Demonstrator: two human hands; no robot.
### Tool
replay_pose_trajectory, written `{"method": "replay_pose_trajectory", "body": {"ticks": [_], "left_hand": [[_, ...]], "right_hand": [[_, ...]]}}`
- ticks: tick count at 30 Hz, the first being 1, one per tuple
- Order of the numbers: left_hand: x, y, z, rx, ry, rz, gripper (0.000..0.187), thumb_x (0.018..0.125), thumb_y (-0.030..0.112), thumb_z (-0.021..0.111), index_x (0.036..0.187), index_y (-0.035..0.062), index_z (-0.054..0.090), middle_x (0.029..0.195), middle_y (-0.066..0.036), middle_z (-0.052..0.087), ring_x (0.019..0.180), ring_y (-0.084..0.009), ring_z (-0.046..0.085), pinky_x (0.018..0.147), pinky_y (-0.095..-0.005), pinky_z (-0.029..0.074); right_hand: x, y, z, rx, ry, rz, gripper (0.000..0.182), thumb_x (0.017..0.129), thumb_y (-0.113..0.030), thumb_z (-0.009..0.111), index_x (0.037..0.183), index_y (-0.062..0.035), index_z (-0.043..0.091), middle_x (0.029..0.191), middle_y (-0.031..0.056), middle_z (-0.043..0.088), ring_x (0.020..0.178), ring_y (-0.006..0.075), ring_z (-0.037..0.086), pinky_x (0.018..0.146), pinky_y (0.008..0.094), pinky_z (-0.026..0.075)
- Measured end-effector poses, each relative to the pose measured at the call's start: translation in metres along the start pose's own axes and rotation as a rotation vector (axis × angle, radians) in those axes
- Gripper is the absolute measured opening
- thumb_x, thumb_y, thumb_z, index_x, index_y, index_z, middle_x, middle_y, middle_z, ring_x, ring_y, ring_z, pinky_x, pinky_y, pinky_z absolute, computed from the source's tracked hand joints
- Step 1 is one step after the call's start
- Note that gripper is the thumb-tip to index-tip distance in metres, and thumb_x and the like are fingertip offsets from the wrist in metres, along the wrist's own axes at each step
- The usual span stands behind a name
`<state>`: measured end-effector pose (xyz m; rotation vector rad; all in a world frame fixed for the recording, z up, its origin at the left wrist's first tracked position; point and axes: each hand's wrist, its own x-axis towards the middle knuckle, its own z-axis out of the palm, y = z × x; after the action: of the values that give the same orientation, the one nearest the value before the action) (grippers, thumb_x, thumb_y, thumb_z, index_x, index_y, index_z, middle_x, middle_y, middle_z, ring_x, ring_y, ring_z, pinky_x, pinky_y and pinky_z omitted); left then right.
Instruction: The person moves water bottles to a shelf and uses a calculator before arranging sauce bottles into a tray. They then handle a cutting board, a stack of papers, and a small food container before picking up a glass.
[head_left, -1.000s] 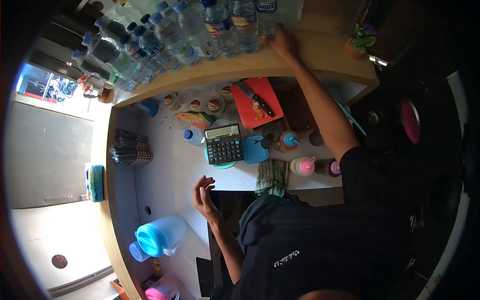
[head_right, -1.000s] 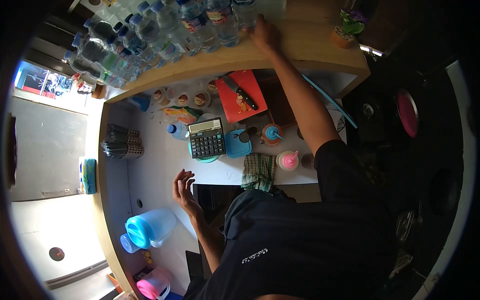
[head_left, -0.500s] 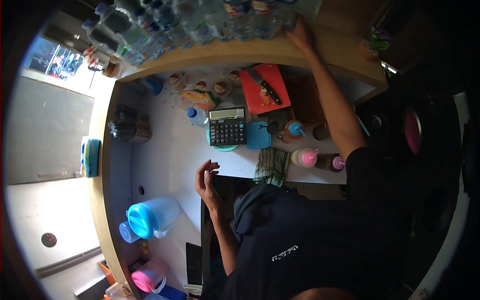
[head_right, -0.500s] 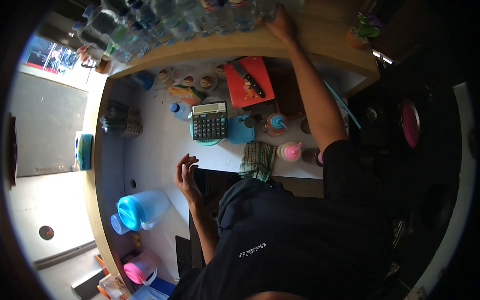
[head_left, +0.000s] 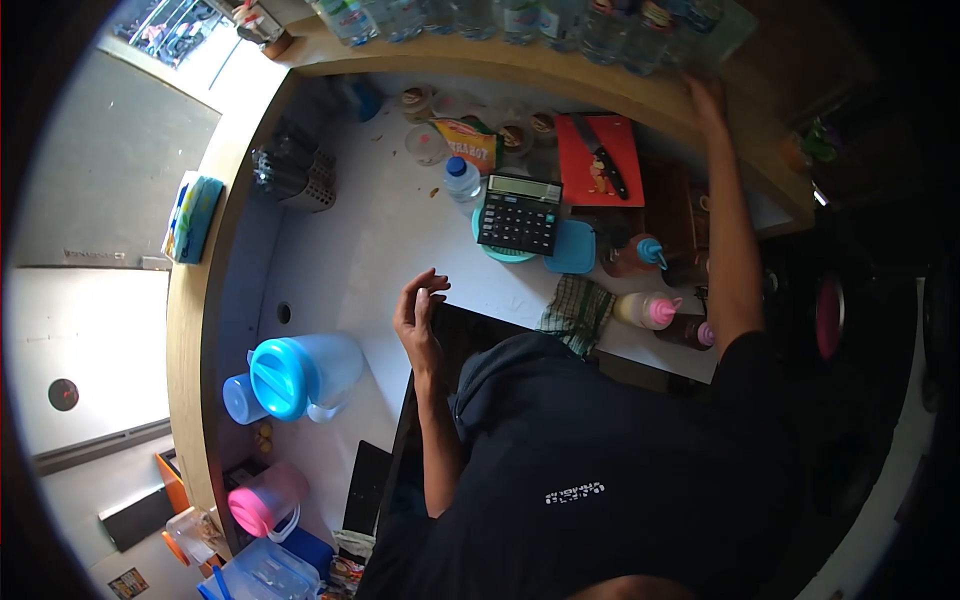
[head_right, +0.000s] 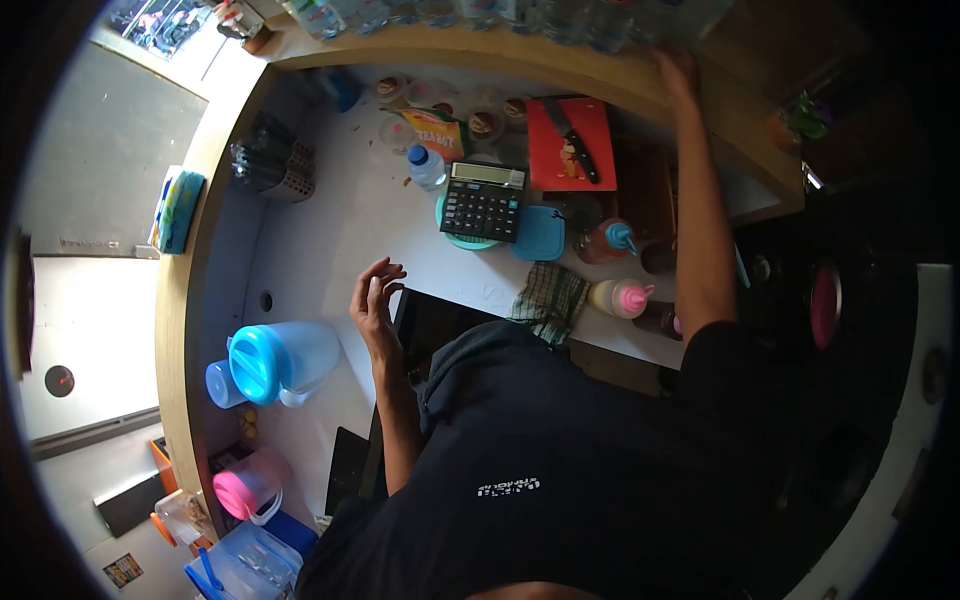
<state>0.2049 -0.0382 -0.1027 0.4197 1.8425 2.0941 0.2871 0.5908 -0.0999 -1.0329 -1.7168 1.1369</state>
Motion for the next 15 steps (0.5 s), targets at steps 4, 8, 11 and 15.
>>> {"method": "replay_pose_trajectory", "body": {"ticks": [4,8,11,15], "left_hand": [[0.020,-0.008,-0.024,0.002,-0.003,-0.056,0.035,0.101,0.025,0.052,0.119,-0.0029,0.062,0.106,-0.014,0.068,0.099,-0.0217,0.066,0.087,-0.0327,0.051],[0.049,-0.017,-0.042,0.000,-0.035,-0.122,0.035,0.101,0.026,0.052,0.119,-0.0014,0.063,0.107,-0.014,0.070,0.101,-0.0215,0.067,0.087,-0.0326,0.051],[0.073,-0.019,-0.046,0.019,-0.056,-0.151,0.035,0.101,0.027,0.052,0.118,-0.0001,0.064,0.107,-0.014,0.070,0.101,-0.0209,0.067,0.088,-0.0324,0.051],[0.102,-0.015,-0.047,0.070,-0.124,-0.257,0.036,0.101,0.030,0.052,0.119,0.0006,0.064,0.110,-0.012,0.070,0.102,-0.0204,0.067,0.088,-0.0321,0.051]], "right_hand": [[-0.092,-0.092,0.010,0.086,-0.043,0.062,0.037,0.085,-0.028,0.076,0.111,-0.0039,0.065,0.094,0.0035,0.067,0.081,0.0101,0.061,0.071,0.0283,0.049],[-0.225,-0.194,0.062,0.097,-0.391,-0.082,0.027,0.091,-0.026,0.070,0.111,-0.0082,0.066,0.093,0.0005,0.068,0.079,0.0103,0.061,0.073,0.0261,0.048],[-0.281,-0.193,0.121,-0.018,-0.563,-0.253,0.034,0.090,-0.026,0.072,0.116,-0.0063,0.064,0.096,0.0032,0.070,0.082,0.0112,0.063,0.076,0.0285,0.050],[-0.317,-0.169,0.198,-0.311,-0.613,-0.246,0.043,0.085,-0.022,0.074,0.122,-0.0039,0.059,0.101,0.0142,0.069,0.091,0.0265,0.069,0.076,0.0399,0.054]]}}
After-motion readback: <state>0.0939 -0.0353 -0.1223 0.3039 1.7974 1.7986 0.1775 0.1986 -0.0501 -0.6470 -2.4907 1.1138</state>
